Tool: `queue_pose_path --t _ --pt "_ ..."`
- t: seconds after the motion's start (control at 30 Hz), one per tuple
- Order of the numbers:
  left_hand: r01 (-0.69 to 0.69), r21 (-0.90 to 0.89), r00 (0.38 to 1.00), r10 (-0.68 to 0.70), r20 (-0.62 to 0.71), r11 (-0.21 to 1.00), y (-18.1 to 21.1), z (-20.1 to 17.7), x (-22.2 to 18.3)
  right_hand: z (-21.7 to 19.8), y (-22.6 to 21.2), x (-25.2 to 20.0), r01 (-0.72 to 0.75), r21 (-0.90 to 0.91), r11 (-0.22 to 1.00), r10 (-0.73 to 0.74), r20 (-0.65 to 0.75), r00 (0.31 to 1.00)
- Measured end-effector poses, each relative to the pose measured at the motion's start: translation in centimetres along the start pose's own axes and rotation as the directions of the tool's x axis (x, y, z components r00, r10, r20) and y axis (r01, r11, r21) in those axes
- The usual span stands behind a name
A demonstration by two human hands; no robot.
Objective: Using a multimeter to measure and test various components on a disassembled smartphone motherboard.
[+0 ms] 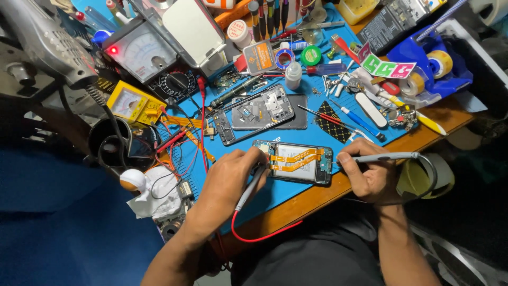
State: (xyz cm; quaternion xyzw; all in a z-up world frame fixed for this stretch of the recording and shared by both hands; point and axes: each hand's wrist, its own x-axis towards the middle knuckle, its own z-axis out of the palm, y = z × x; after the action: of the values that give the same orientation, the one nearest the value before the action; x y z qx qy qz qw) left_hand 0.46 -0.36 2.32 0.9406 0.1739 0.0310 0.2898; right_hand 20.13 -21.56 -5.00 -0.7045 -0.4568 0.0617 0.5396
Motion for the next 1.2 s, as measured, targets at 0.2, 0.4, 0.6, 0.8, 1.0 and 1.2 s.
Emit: queue_pose_path --t 0.2,0.4,0.6,0.8,1.0,1.2 --pt "0.032 0.02 0.999 -0.032 -0.002 0.999 0.0 0.1 -0.2 -0.1 -0.3 0.2 0.01 -0.002 1.0 -0.01 0.0 1.0" --pt "0.035 0.032 0.999 -0.037 0.037 0.999 0.2 -0.2 -0.2 -0.1 -0.1 0.3 0.027 0.012 1.0 -0.027 -0.02 0.999" --pt "0.022 0.083 0.999 -0.025 0.033 0.996 0.3 0.2 -0.2 -0.3 -0.3 0.3 0.018 0.069 0.997 -0.016 -0.042 0.999" --pt "0.036 0.061 0.999 -0.038 0.039 0.997 1.0 -0.2 -0.2 -0.6 -0.7 0.1 -0.104 0.171 0.98 0.111 -0.032 0.993" --pt "0.034 0.077 0.999 -0.035 0.008 0.996 0.6 0.3 -0.5 -0.7 -0.4 0.0 -0.086 0.133 0.987 0.086 0.006 0.996" --pt "0.032 0.103 0.999 -0.031 -0.01 0.994 0.2 0.8 -0.7 -0.6 -0.3 -0.2 -0.111 0.096 0.989 0.109 0.025 0.994"
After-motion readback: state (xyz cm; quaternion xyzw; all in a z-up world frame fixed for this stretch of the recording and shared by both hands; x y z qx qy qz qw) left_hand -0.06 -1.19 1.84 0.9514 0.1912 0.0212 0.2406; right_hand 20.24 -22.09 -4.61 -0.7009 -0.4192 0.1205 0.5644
